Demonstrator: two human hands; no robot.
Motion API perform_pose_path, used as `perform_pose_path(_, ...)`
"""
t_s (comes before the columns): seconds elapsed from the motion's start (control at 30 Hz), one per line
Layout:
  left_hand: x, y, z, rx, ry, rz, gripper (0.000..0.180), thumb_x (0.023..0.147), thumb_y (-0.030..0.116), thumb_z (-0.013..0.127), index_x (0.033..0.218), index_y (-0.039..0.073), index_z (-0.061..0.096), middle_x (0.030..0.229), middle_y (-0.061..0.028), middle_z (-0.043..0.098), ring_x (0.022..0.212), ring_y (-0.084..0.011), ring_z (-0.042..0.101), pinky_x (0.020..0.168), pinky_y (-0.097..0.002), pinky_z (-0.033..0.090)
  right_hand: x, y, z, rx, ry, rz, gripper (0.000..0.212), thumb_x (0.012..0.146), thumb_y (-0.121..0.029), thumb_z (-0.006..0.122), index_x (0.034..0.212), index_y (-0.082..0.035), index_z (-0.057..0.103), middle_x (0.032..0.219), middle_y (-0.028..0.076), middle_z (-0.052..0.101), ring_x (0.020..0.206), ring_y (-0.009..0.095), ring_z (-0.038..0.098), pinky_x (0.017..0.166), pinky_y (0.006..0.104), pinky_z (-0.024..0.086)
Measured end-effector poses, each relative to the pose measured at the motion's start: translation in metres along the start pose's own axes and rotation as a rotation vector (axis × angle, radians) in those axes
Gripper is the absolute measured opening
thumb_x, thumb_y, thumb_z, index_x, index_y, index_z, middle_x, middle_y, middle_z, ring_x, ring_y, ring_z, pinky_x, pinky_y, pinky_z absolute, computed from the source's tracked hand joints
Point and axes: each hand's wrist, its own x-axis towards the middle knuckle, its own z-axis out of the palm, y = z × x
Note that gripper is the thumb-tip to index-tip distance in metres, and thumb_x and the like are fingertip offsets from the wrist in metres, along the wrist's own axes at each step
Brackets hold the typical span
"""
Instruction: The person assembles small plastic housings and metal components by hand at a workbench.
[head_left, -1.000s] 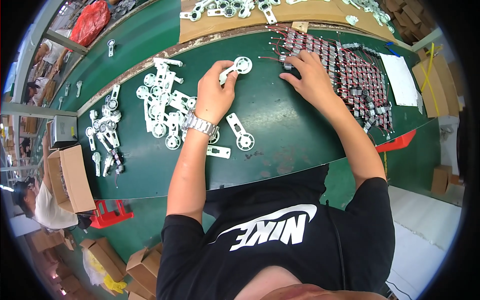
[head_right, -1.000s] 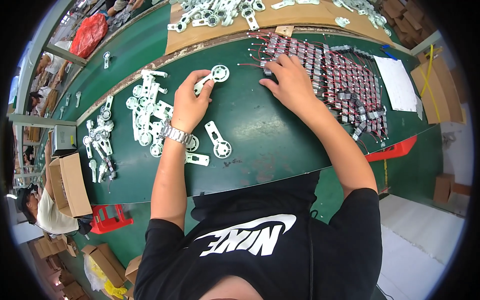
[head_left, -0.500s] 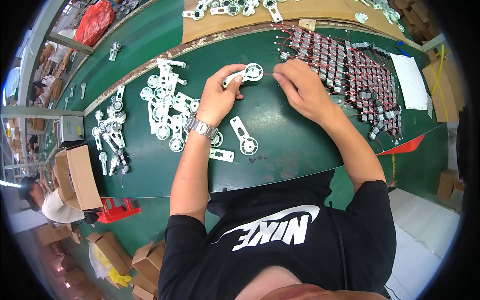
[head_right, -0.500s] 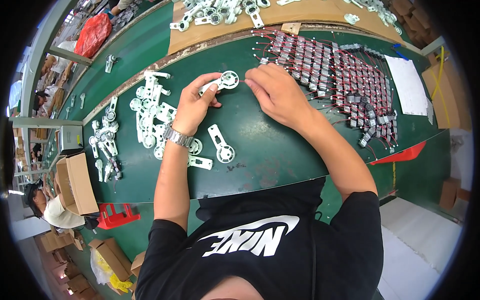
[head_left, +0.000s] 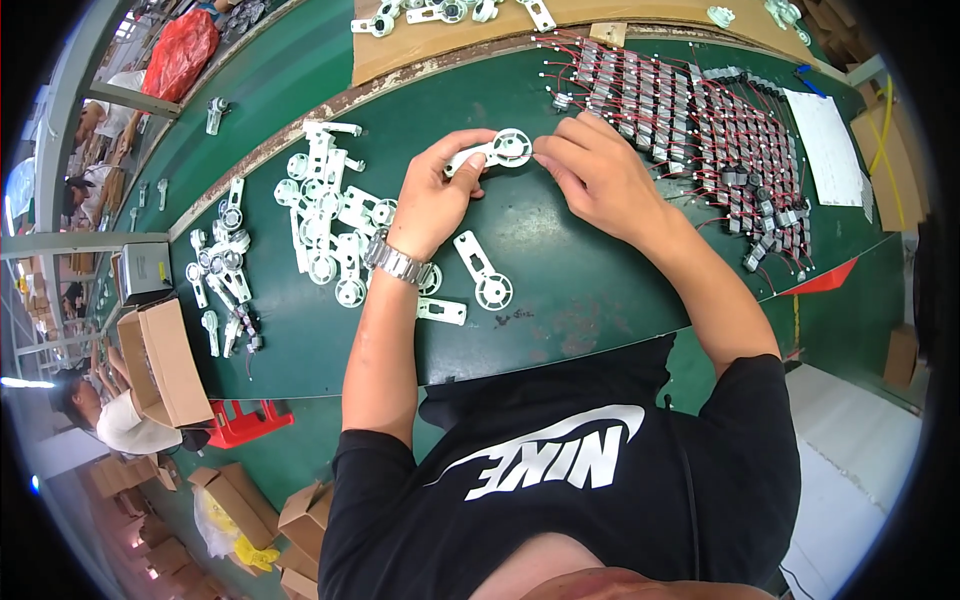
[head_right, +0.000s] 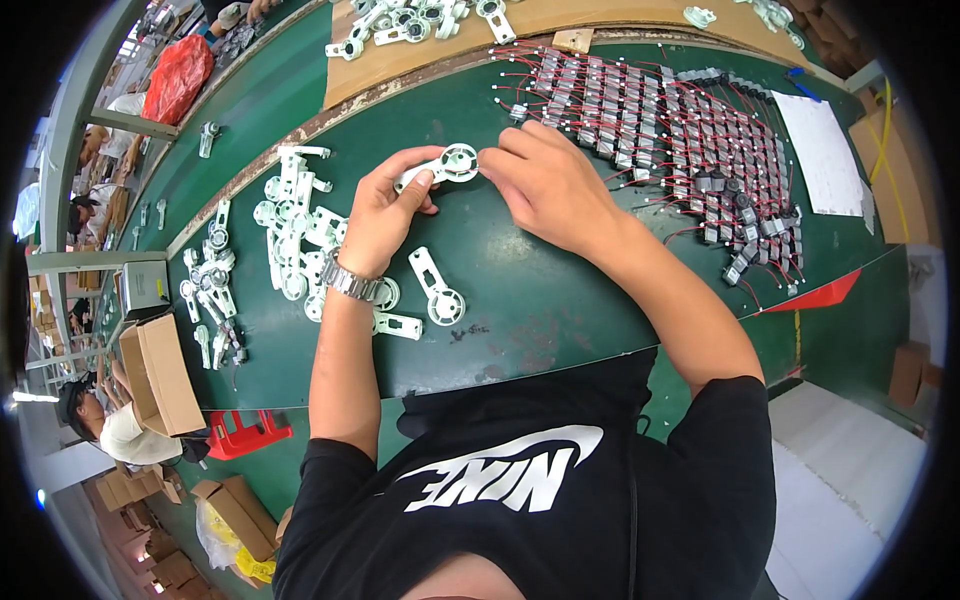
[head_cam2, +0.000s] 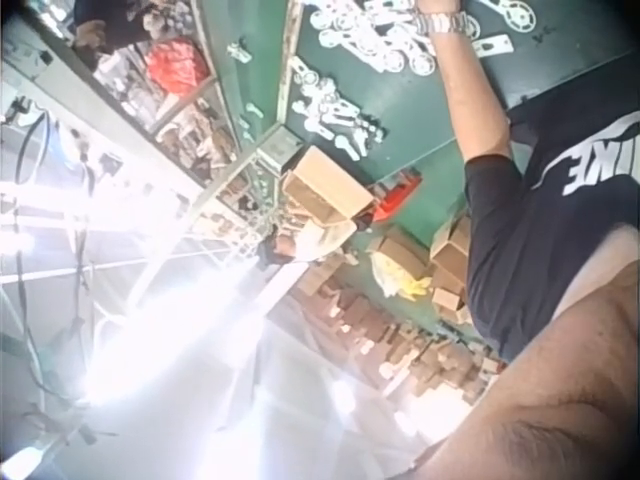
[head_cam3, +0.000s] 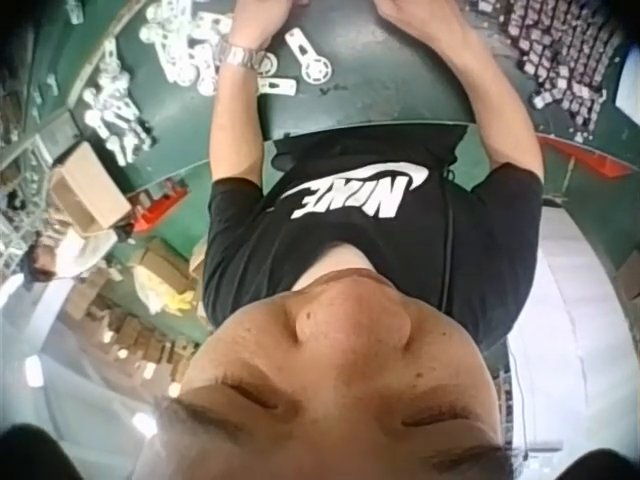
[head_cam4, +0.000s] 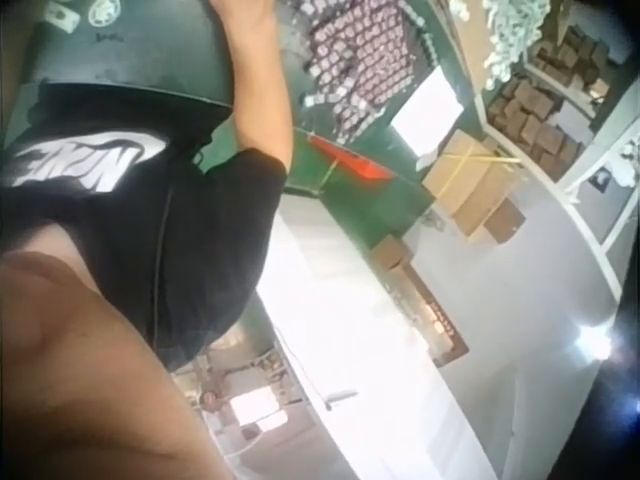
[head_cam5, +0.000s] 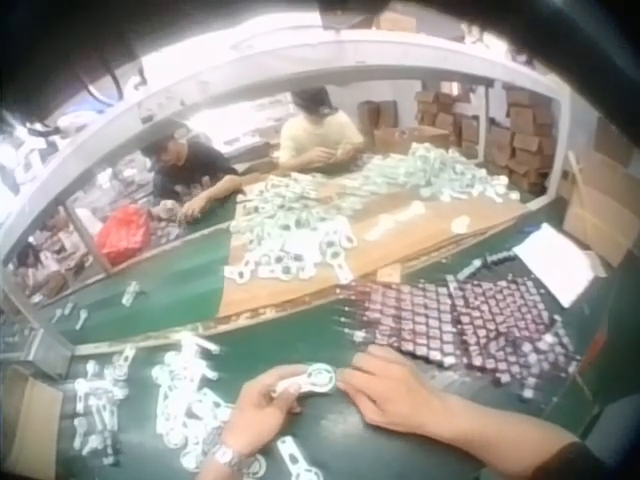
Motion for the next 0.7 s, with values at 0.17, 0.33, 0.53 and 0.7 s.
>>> perform_pose_path(0.17,0.0009,-0.0007,-0.0023,0.003,-0.024,-0.016,0.027,0.104,0.011,0.062,0.13,0.007,0.069,0.1,-0.0005,0.068,0.079,-0.0076,0.059,0.075,-0.0263,0.057,-0.0019,0.0049,-0.0009,-0.088,0.013,-0.087,0.025,0.078,0.002,0.072,0.101,-0.005,0.07,0.092,0.007,0.059,0.085,0.027,0.057,0.075,0.0388,0.049)
perform_pose_path(0.33,-0.0011,-0.0004,0.0003,0.038,-0.046,-0.006,0.024,0.104,0.012,0.062,0.125,0.007,0.072,0.099,-0.001,0.072,0.08,-0.0077,0.061,0.073,-0.0258,0.055,-0.0007,0.0043,-0.0038,-0.114,0.046,-0.181,0.03,0.075,0.005,0.071,0.103,-0.003,0.071,0.097,0.01,0.06,0.088,0.028,0.06,0.075,0.0387,0.053)
perform_pose_path(0.53,-0.0021,-0.0002,0.0016,0.052,-0.066,0.0,0.023,0.103,0.013,0.063,0.123,0.007,0.073,0.091,0.0003,0.072,0.073,-0.0072,0.057,0.07,-0.0257,0.052,0.0005,0.0039,-0.0023,-0.085,0.103,-0.186,0.03,0.073,0.006,0.072,0.103,-0.001,0.071,0.098,0.01,0.061,0.086,0.028,0.061,0.073,0.0386,0.053)
perform_pose_path(0.7,-0.0015,0.0012,-0.0024,0.083,-0.126,-0.037,0.025,0.104,0.015,0.063,0.126,0.007,0.072,0.103,-0.0004,0.071,0.09,-0.0089,0.062,0.078,-0.0259,0.054,0.0004,0.001,-0.0018,-0.096,0.122,-0.173,0.031,0.073,0.007,0.073,0.103,-0.001,0.071,0.097,0.011,0.062,0.086,0.028,0.061,0.072,0.038,0.053)
